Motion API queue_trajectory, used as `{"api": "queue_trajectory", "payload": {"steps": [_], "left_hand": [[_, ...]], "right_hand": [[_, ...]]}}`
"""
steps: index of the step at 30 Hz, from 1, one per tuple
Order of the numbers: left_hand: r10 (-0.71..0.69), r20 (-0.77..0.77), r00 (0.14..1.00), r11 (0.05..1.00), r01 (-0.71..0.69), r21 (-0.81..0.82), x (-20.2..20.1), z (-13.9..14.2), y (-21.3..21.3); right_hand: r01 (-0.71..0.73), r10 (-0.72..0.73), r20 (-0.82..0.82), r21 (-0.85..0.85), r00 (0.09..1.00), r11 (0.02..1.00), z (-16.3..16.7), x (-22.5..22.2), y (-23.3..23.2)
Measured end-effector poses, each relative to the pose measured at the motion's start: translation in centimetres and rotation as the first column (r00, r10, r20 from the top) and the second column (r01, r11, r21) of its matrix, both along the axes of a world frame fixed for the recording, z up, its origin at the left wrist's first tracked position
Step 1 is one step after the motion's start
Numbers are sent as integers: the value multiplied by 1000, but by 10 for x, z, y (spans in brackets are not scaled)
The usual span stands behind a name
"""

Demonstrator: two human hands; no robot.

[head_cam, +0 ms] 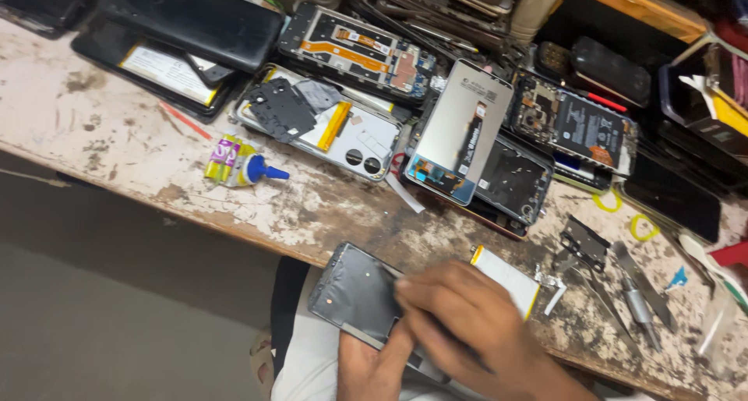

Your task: The person disassembles a smartphone, removes the back cover, and uses a metal tool to scrape residue from the interior. They then wipe the surface with a cloth and apply adhesive along the edges of the phone frame using a small tube. The person continues to scrape and clean the frame while handling various tools and components on a cluttered workbench.

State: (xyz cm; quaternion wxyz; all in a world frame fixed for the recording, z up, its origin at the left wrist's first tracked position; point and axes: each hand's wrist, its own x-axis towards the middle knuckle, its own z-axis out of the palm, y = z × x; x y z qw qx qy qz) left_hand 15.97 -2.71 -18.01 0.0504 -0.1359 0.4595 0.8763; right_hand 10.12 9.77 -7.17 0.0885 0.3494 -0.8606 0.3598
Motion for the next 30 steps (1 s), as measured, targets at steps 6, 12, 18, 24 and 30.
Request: {"api": "queue_trajectory", "payload": {"steps": [6,12,18,24,30], "left_hand": [[16,28,999,997,-19,77,1,-3,1],[32,-36,999,995,-29,100,1,-10,5],[-3,-30,1000,994,6,109,1,-15,3],[-20,-76,997,991,30,130,-2,-11,2],[-10,103,995,991,-4,134,0,4,0]], "right_hand": [[-14,14,20,-7,1000,1000,3,-4,0],[-38,39,21,-20,999,999,4,-13,-16],[-43,43,-5,-41,999,998,3,-14,-13],[-29,28,-12,-47,1000,998,-11,-15,-17],[49,-49,100,6,994,999,-3,11,19]]}}
